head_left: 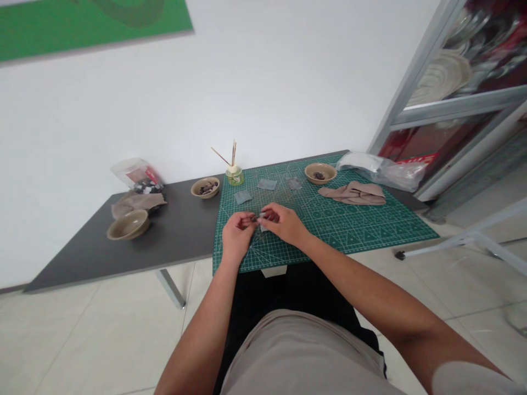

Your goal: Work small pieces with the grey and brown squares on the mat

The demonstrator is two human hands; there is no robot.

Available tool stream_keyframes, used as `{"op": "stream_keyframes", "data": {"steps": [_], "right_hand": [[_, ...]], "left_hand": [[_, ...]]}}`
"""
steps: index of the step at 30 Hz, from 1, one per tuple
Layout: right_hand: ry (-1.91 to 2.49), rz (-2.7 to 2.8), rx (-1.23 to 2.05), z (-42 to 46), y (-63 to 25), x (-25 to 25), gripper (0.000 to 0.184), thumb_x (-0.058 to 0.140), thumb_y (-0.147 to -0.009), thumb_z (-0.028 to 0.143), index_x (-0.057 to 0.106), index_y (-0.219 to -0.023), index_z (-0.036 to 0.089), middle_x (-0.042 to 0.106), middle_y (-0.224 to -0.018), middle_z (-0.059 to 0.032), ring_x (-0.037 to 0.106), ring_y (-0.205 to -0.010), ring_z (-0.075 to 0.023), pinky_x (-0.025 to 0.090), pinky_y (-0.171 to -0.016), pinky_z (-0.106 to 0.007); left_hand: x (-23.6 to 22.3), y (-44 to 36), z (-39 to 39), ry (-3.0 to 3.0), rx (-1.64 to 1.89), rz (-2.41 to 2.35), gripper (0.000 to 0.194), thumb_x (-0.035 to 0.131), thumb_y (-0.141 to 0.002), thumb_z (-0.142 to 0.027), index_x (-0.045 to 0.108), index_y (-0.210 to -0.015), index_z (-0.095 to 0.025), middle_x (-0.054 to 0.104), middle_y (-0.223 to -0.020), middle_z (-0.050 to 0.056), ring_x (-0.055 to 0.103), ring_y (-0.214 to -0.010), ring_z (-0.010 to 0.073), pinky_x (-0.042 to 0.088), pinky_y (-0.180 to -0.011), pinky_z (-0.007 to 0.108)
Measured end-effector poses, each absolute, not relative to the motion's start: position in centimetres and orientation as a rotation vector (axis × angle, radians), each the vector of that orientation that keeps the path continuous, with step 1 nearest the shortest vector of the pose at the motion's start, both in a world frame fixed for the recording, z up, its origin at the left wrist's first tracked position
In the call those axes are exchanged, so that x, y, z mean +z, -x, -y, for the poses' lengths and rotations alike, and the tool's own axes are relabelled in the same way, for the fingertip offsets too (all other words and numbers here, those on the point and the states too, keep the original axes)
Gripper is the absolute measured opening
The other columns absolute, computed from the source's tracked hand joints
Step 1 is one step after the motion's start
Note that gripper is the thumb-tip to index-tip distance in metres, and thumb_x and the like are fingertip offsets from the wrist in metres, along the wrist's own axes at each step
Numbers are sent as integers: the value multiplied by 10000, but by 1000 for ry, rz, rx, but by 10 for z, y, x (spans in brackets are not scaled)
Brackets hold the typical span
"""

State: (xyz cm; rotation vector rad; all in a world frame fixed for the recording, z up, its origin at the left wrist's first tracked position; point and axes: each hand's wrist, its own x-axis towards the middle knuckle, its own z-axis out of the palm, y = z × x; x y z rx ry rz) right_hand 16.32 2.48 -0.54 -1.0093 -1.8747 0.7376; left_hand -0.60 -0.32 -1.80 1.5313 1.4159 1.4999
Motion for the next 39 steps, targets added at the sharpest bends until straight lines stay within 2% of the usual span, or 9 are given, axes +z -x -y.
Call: {"op": "stream_keyframes", "data": {"steps": [6,9,12,15,18,21,29,33,39], "right_hand": [[998,1832,851,-10,-153,-2,140,702,-832,320,672,-909,208,720,-832,-6,669,-760,-148,504,-715,-272],[1029,1796,795,-15,-155,-2,81,688,-807,249,683,-879,212,712,-802,5,660,-728,-142,506,-706,-270],[1030,1767,740,-26,-163,2,131,675,-765,200,705,-892,214,716,-839,-4,663,-753,-151,519,-737,-286],[977,1770,826,-36,-174,8,150,654,-768,202,732,-896,219,737,-915,-20,680,-834,-169,527,-805,-316],[955,1802,904,-39,-182,12,153,681,-776,256,749,-910,223,745,-900,-20,686,-820,-177,531,-779,-319],[968,1914,809,-38,-186,9,127,699,-782,251,755,-891,219,732,-849,-14,672,-762,-161,518,-738,-297],[998,2297,417,-41,-187,-8,45,718,-773,158,738,-805,183,712,-854,-50,615,-867,-202,476,-847,-351],[947,2338,436,-45,-188,-9,68,718,-778,152,737,-808,211,718,-895,-40,606,-906,-205,468,-887,-366],[963,2342,459,-52,-181,-9,88,690,-801,140,747,-800,206,721,-886,-44,619,-913,-208,464,-872,-359]], "left_hand": [[-12,2,11,-2044,1395,-1520,188,577,-717,-50,623,-800,-213,631,-905,19,616,-859,164,527,-768,301],[-13,0,11,-2044,1355,-1492,184,591,-782,-111,628,-928,-216,654,-953,33,636,-873,172,538,-801,326],[-14,-2,9,-2047,1254,-1568,329,611,-822,-181,598,-1150,-209,670,-1144,87,632,-1039,226,520,-923,406],[-12,-5,8,-2247,1017,-1604,297,590,-841,-179,645,-1130,-219,676,-1184,87,581,-1142,261,464,-1011,452],[-9,-8,8,-2357,869,-1644,227,559,-867,-197,703,-1037,-238,688,-1121,73,578,-1086,261,462,-985,449],[-7,-10,8,-2359,823,-1729,223,564,-861,-212,714,-1025,-229,682,-1081,76,570,-1031,262,464,-944,440],[-10,-11,7,-2329,800,-1786,278,578,-872,-284,685,-1125,-239,652,-1240,71,528,-1145,288,424,-986,443],[-9,-12,7,-2350,746,-1781,299,576,-878,-323,673,-1150,-247,636,-1293,73,506,-1191,313,411,-978,478],[-8,-12,8,-2368,688,-1837,307,571,-875,-348,668,-1150,-251,640,-1227,86,532,-1130,312,426,-922,459]]}}
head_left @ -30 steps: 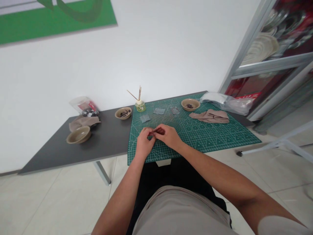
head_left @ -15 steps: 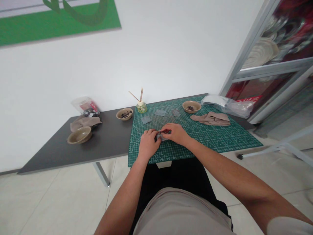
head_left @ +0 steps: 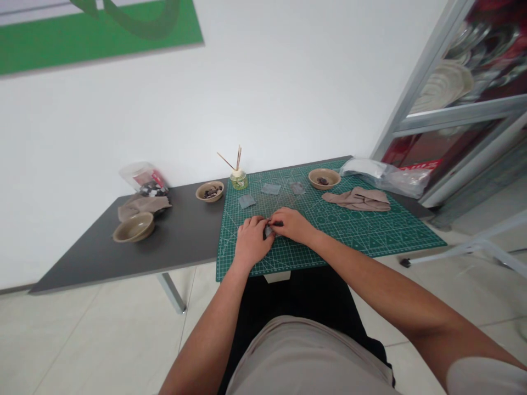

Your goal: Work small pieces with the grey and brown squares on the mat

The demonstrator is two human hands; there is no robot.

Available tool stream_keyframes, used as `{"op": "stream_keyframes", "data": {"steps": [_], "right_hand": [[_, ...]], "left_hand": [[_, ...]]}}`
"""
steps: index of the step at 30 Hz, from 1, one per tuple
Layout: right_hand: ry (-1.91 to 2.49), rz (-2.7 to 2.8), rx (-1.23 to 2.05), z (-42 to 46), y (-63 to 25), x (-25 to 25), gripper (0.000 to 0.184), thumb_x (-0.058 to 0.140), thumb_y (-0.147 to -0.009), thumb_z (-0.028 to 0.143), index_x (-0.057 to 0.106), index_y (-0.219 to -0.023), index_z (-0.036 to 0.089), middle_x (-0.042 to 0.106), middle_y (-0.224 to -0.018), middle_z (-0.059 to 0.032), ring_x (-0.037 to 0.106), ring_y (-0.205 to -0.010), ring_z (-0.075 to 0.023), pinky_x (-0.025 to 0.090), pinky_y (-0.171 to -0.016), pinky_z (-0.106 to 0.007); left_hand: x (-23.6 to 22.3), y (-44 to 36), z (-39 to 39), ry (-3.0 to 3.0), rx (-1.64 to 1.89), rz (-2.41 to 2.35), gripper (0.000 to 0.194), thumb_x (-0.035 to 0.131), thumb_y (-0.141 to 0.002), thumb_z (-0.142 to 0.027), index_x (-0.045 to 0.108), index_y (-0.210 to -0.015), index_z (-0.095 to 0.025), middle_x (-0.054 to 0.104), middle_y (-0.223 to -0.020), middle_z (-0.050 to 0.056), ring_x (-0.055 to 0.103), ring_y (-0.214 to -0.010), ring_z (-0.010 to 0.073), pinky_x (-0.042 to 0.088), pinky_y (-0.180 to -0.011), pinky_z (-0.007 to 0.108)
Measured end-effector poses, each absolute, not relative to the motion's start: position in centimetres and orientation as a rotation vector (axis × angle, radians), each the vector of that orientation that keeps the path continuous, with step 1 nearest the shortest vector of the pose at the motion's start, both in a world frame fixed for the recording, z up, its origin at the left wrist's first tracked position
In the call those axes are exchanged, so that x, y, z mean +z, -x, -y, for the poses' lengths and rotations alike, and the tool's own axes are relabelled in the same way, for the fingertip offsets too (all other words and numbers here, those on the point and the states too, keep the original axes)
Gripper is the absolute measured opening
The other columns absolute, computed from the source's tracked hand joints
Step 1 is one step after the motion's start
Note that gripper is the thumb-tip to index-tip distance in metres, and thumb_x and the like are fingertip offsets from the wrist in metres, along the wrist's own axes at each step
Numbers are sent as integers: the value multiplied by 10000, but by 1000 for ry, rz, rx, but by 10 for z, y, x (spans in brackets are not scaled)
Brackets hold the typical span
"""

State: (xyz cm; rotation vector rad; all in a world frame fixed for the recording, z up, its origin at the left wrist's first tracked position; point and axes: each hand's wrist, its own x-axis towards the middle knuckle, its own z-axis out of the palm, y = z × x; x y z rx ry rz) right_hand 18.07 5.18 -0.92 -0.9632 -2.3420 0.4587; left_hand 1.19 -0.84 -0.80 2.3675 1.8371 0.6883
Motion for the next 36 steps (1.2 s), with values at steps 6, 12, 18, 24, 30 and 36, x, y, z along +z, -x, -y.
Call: {"op": "stream_keyframes", "data": {"steps": [6,12,18,24,30,36], "right_hand": [[949,2378,435,-53,-186,-8,52,716,-770,167,729,-765,218,714,-851,-21,578,-877,-203,426,-834,-342],[970,2396,340,-56,-183,-8,37,700,-788,186,719,-759,201,723,-842,-29,538,-818,-197,382,-820,-350],[903,2383,402,-53,-188,-8,68,729,-765,187,696,-710,209,718,-820,-12,526,-779,-182,388,-813,-342],[926,2378,380,-57,-185,-9,41,721,-786,183,722,-759,213,731,-851,-24,553,-811,-196,389,-843,-367],[854,2444,438,-54,-189,-5,52,742,-777,195,731,-734,222,745,-843,-9,569,-768,-184,396,-841,-377],[970,2411,348,-57,-187,-6,37,728,-802,207,758,-781,210,757,-870,-31,550,-807,-212,405,-829,-387]], "left_hand": [[-8,-13,9,-2375,669,-1849,329,574,-871,-355,653,-1173,-249,633,-1212,97,531,-1105,316,425,-907,459],[-7,-14,9,-2366,656,-1880,343,575,-868,-354,636,-1188,-246,625,-1205,101,527,-1115,320,425,-914,465],[-6,-13,10,-2362,675,-1868,326,578,-861,-336,651,-1169,-260,633,-1190,96,532,-1083,313,430,-898,452],[-6,-13,9,-2327,696,-1843,367,617,-828,-326,647,-1186,-250,627,-1191,98,523,-1102,332,423,-906,470],[-5,-13,10,-2332,681,-1856,346,600,-843,-327,650,-1177,-254,630,-1184,93,527,-1090,320,427,-900,463],[-6,-13,9,-2338,669,-1864,373,613,-832,-344,639,-1194,-256,625,-1200,96,516,-1111,333,424,-900,470]]}}
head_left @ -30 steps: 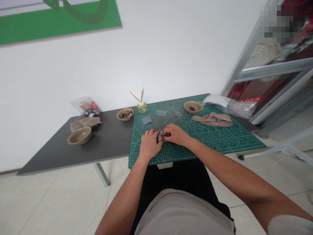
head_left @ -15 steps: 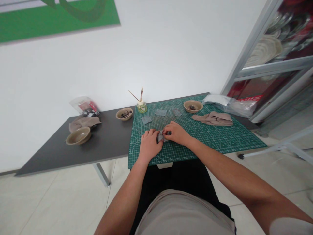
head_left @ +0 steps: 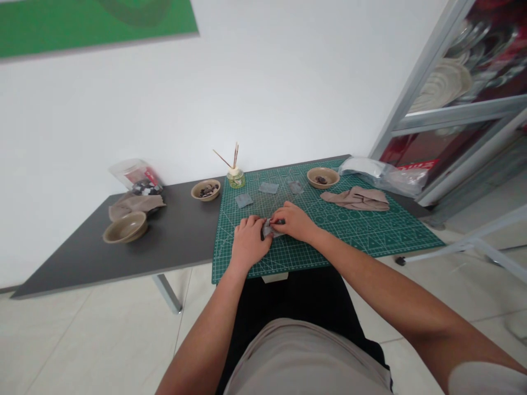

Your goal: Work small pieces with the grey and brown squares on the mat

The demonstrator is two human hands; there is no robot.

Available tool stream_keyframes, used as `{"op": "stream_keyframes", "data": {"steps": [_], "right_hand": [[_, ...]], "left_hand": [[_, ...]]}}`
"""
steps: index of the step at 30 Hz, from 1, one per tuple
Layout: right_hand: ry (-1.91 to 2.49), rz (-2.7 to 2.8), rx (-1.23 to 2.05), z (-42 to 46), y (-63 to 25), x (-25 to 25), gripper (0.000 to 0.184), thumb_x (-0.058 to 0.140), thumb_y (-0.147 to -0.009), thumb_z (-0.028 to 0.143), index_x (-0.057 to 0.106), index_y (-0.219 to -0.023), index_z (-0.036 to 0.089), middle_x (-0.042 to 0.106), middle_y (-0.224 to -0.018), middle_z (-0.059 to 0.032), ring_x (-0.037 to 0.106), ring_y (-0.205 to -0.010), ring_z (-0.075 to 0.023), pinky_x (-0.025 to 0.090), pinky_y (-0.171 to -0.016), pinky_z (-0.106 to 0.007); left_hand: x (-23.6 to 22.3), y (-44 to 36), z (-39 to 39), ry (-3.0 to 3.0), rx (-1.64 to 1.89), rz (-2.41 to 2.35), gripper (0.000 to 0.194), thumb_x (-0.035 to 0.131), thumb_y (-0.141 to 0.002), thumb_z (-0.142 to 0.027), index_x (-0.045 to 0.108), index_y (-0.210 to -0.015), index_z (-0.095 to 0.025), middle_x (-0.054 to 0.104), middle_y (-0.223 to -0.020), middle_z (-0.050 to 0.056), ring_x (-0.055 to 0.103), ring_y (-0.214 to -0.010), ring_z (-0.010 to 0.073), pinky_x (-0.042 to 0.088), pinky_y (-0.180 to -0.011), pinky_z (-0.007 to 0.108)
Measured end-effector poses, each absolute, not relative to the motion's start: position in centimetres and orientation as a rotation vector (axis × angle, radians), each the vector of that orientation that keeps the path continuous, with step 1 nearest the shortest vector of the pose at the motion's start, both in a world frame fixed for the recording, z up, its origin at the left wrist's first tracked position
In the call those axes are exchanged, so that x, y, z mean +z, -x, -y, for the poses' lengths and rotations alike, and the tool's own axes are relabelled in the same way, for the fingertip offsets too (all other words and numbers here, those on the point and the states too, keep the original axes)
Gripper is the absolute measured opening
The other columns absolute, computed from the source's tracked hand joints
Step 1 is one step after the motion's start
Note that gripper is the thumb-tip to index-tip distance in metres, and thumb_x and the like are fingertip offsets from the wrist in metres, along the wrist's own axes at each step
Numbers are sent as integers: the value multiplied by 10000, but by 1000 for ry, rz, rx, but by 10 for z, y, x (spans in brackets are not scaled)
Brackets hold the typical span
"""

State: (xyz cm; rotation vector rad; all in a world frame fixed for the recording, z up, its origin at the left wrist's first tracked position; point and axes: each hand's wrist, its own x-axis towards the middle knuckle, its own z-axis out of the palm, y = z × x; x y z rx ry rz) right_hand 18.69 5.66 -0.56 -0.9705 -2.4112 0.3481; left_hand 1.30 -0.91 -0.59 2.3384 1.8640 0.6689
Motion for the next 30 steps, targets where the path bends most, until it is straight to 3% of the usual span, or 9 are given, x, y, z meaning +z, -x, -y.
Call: {"op": "stream_keyframes", "data": {"steps": [16,30], "right_hand": [[1010,2429,424,-54,-183,-1,50,716,-819,203,763,-810,216,759,-899,-13,534,-817,-198,393,-842,-369],[953,2441,433,-52,-183,-2,51,720,-810,203,747,-768,216,742,-854,-13,522,-793,-189,387,-829,-365]], "left_hand": [[3,-17,14,-2321,512,-1951,386,549,-877,-380,605,-1237,-250,605,-1246,65,499,-1129,275,421,-942,428],[1,-17,14,-2351,502,-1957,375,547,-879,-392,614,-1217,-243,603,-1218,67,501,-1112,275,431,-917,429]]}}
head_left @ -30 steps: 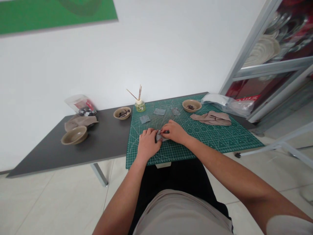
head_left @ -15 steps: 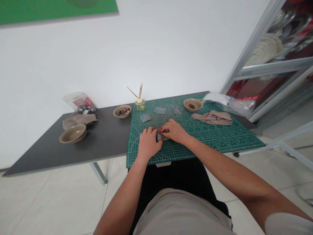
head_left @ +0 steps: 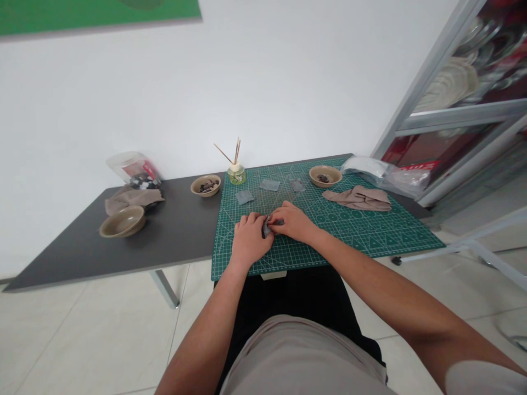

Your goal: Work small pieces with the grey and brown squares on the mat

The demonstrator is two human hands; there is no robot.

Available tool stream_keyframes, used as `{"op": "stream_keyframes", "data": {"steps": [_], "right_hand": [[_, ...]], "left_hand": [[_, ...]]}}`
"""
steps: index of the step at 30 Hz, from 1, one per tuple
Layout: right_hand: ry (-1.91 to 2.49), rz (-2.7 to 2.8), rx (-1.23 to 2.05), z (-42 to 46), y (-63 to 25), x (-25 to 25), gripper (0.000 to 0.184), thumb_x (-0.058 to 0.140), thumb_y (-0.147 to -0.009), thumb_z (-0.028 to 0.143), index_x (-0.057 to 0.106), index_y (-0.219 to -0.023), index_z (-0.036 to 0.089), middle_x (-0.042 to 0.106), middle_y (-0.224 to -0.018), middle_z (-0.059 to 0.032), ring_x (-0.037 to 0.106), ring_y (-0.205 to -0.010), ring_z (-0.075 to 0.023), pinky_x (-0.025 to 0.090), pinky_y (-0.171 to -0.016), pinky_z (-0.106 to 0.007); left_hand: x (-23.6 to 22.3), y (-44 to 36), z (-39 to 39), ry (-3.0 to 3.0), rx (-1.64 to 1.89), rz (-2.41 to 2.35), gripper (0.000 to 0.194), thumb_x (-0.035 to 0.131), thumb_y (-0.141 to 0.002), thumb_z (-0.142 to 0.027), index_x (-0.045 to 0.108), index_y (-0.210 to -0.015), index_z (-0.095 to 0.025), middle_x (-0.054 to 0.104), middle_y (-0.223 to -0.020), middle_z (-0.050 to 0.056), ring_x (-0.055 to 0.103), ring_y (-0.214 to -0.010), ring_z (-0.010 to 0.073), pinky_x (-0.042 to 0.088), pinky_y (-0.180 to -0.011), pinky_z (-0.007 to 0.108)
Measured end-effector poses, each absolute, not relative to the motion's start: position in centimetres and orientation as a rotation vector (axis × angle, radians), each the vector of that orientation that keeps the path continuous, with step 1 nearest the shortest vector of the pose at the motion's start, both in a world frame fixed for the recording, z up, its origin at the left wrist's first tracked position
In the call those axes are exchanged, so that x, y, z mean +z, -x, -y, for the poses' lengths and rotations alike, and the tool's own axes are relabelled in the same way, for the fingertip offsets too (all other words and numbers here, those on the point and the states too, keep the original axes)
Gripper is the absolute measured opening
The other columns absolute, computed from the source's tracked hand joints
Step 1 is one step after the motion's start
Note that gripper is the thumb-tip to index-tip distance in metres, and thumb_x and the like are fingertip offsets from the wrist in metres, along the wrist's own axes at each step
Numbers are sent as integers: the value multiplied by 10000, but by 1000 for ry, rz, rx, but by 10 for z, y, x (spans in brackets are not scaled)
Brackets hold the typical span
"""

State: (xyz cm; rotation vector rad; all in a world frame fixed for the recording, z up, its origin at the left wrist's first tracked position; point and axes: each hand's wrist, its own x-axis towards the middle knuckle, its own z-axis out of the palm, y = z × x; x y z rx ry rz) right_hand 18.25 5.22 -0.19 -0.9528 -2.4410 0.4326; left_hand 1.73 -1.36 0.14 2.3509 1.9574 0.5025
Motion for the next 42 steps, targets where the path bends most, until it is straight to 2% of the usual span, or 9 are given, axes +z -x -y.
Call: {"op": "stream_keyframes", "data": {"steps": [10,17,23,29,35,42], "right_hand": [[947,2457,440,-62,-186,-3,53,721,-827,231,737,-782,209,744,-877,-17,533,-821,-196,375,-853,-376],[962,2493,432,-59,-192,2,65,737,-805,248,715,-756,212,717,-829,-16,497,-799,-201,375,-802,-351],[922,2487,403,-63,-183,-4,62,700,-839,238,717,-797,196,720,-875,-31,543,-823,-189,361,-855,-359],[907,2507,455,-60,-192,-1,34,733,-798,224,723,-769,210,731,-857,-9,526,-815,-194,375,-827,-349],[887,2476,463,-67,-190,-3,57,689,-852,228,736,-822,216,750,-896,-13,567,-819,-191,367,-861,-377],[882,2467,456,-65,-186,-6,51,694,-849,233,733,-831,204,748,-894,-21,582,-826,-188,363,-874,-376]], "left_hand": [[2,-18,15,-2333,481,-1983,399,553,-875,-406,597,-1242,-255,598,-1228,66,502,-1112,276,429,-912,430],[1,-17,16,-2360,496,-1967,399,542,-886,-409,598,-1247,-249,597,-1244,61,499,-1119,274,423,-929,429],[3,-19,15,-2334,458,-1983,392,543,-880,-392,596,-1246,-260,583,-1248,68,491,-1135,279,422,-935,431],[5,-19,16,-2324,457,-1978,396,530,-891,-399,595,-1258,-267,583,-1243,73,496,-1124,278,419,-938,428],[8,-20,17,-2295,421,-1981,400,537,-887,-390,588,-1266,-272,576,-1270,75,485,-1159,284,405,-967,440],[6,-19,16,-2317,443,-1975,401,552,-877,-402,596,-1249,-259,586,-1256,68,491,-1143,282,418,-948,439]]}}
